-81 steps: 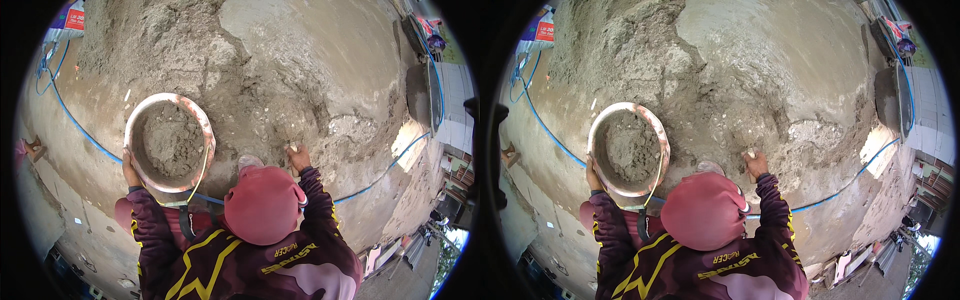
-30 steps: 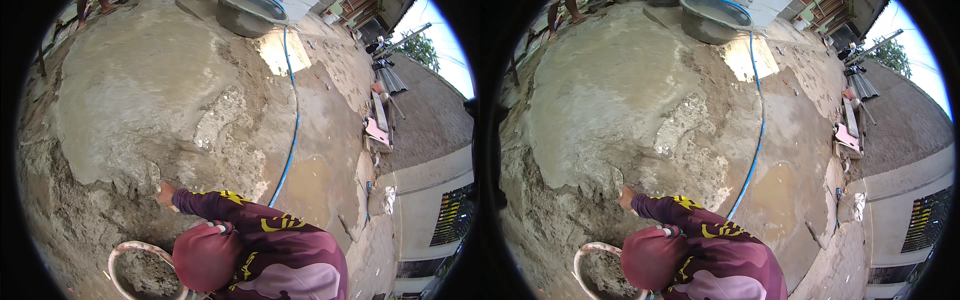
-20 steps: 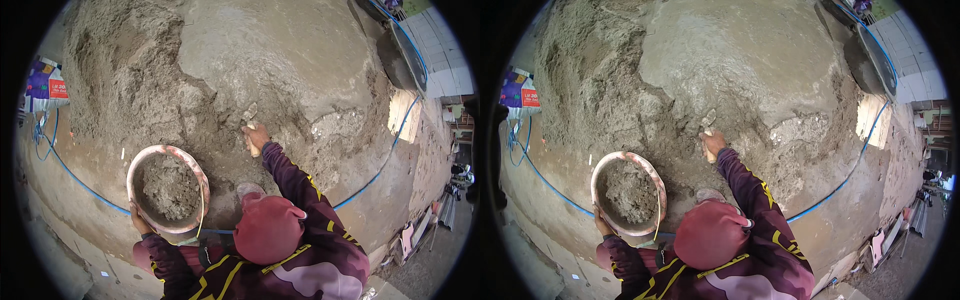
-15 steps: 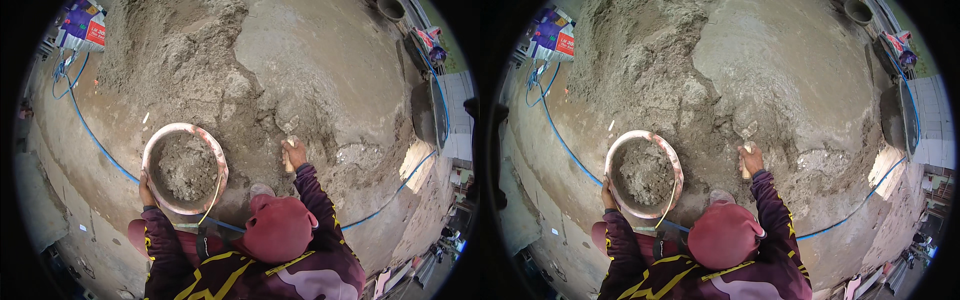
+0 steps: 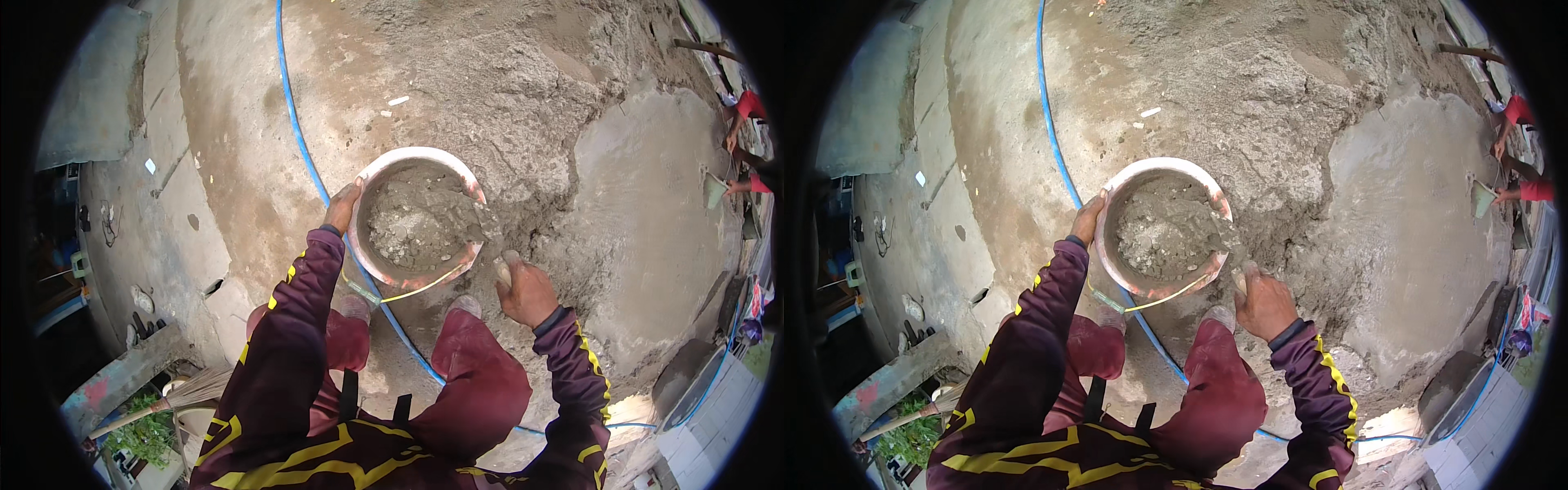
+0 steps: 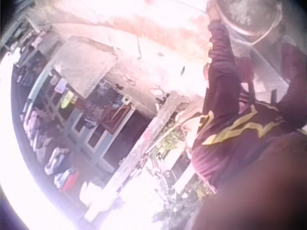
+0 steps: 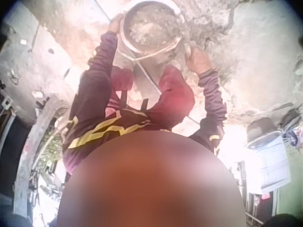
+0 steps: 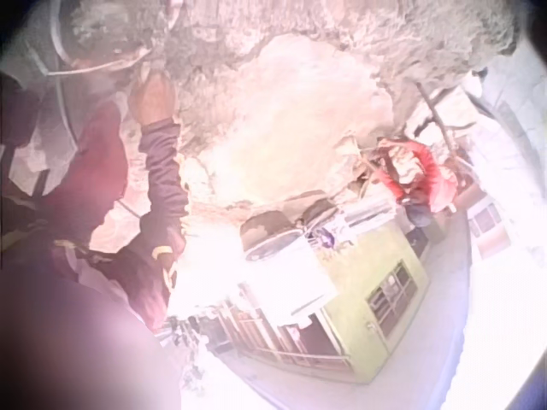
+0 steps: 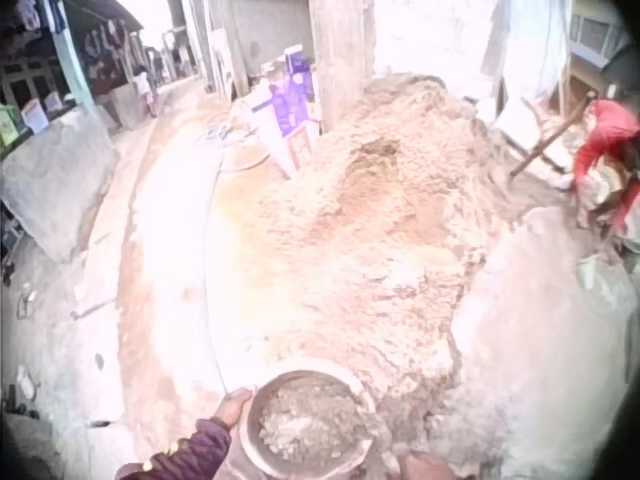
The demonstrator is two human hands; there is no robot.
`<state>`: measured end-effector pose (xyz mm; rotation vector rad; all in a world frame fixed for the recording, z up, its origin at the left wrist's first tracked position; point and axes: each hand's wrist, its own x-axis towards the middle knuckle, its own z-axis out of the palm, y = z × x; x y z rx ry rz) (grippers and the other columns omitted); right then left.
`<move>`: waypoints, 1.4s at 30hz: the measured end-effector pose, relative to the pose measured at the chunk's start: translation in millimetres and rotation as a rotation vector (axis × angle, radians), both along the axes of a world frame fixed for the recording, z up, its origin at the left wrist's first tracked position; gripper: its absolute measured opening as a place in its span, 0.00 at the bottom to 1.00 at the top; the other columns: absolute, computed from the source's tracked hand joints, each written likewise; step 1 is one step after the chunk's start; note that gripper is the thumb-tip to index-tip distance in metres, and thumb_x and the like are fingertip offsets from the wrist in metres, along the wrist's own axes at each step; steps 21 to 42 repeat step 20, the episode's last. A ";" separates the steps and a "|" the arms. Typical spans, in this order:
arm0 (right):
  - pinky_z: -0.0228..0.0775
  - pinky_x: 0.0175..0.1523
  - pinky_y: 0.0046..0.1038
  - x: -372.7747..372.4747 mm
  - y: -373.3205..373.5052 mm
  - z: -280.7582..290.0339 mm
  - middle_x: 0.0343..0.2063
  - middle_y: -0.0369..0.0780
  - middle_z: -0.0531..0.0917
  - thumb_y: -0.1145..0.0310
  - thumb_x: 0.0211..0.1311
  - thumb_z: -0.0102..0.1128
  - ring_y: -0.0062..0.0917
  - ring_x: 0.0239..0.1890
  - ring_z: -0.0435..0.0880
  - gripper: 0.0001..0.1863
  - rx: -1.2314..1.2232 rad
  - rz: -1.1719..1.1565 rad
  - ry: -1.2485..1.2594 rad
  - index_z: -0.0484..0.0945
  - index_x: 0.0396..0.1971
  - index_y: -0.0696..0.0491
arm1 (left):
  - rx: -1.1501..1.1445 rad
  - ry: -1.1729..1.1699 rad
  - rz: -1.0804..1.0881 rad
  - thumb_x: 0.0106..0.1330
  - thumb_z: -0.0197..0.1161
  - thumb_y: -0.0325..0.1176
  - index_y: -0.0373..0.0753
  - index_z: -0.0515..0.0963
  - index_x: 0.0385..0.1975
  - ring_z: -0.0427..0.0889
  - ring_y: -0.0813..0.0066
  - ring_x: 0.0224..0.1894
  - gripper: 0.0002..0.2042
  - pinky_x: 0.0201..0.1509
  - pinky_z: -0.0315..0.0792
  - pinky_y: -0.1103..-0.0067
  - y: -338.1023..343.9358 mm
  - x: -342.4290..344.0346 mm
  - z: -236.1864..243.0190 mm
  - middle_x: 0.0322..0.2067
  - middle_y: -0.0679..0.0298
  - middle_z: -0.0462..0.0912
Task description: The person scoops wet cement from a bucket with a trowel and spreads it onto a concrete floor. They repeatedly transfer material and smooth the surface in a localized area.
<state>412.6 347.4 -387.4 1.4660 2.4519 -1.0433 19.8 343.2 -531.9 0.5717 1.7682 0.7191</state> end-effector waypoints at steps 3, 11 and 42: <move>0.74 0.39 0.44 -41.2 8.8 38.0 0.26 0.54 0.80 0.67 0.56 0.59 0.49 0.32 0.82 0.17 -0.039 0.065 -0.122 0.71 0.40 0.63 | 0.069 0.040 0.031 0.69 0.53 0.55 0.32 0.63 0.65 0.62 0.64 0.68 0.35 0.71 0.52 0.76 -13.9 -1.5 25.0 0.65 0.52 0.66; 0.78 0.47 0.35 -154.6 -28.2 -69.7 0.35 0.47 0.85 0.61 0.59 0.57 0.39 0.42 0.86 0.14 -0.083 0.178 -0.359 0.82 0.37 0.56 | 0.061 0.329 -0.218 0.68 0.59 0.45 0.33 0.59 0.67 0.60 0.51 0.69 0.33 0.70 0.57 0.67 -255.0 -27.3 228.8 0.67 0.42 0.60; 0.56 0.67 0.45 -203.3 -77.0 -37.8 0.53 0.48 0.74 0.55 0.48 0.65 0.43 0.59 0.68 0.35 0.002 0.357 -0.339 0.72 0.56 0.56 | -0.358 0.429 -0.522 0.64 0.53 0.61 0.35 0.48 0.71 0.52 0.47 0.71 0.44 0.73 0.51 0.62 -427.8 54.7 383.7 0.70 0.44 0.51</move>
